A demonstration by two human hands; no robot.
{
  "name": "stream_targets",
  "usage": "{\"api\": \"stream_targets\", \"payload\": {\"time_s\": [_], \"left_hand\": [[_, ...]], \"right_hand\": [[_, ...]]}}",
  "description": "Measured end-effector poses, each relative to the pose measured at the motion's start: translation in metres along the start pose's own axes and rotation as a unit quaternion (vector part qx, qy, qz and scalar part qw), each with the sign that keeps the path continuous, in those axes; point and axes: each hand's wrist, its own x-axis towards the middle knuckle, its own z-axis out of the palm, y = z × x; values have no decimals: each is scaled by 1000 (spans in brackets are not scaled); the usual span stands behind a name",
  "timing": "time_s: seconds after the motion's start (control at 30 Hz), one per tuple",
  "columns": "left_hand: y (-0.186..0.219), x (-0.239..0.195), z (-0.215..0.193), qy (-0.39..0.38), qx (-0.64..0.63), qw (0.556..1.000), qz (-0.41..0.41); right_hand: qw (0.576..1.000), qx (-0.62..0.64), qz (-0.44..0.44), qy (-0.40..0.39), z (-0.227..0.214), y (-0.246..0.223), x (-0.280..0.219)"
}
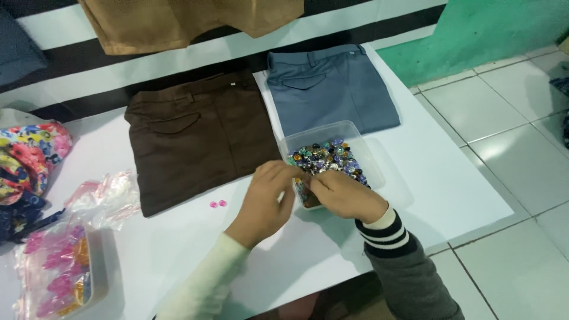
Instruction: The person sorts colorful buttons from a clear plastic container onto a white table, then places several pink buttons into a small ziplock bag and seals it. The person continues to sort buttons from the container throughout the clip.
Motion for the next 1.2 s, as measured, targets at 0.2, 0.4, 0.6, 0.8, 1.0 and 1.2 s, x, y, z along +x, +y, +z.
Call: {"api": "stream_targets", "payload": {"time_s": [0.2,0.4,0.6,0.8,1.0,1.2], "left_hand": [[14,52,6,-268,144,948,-92],[2,64,32,-406,177,885,-148],[0,66,48,-377,227,890,-120],[8,76,34,-378,258,881,-122],[8,81,39,-371,142,914,-82],[-1,58,63,-395,101,910,-78]], "right_hand": [[994,-88,66,-3,-19,11,15],[989,-43,138,35,-62,-61,-18],[992,-31,91,83,-68,-60,-11],[964,-113,231,-66,-61,-28,21],[988,-94,45,115,-77,-54,18],[944,-303,33,127,-63,-9,33]]}}
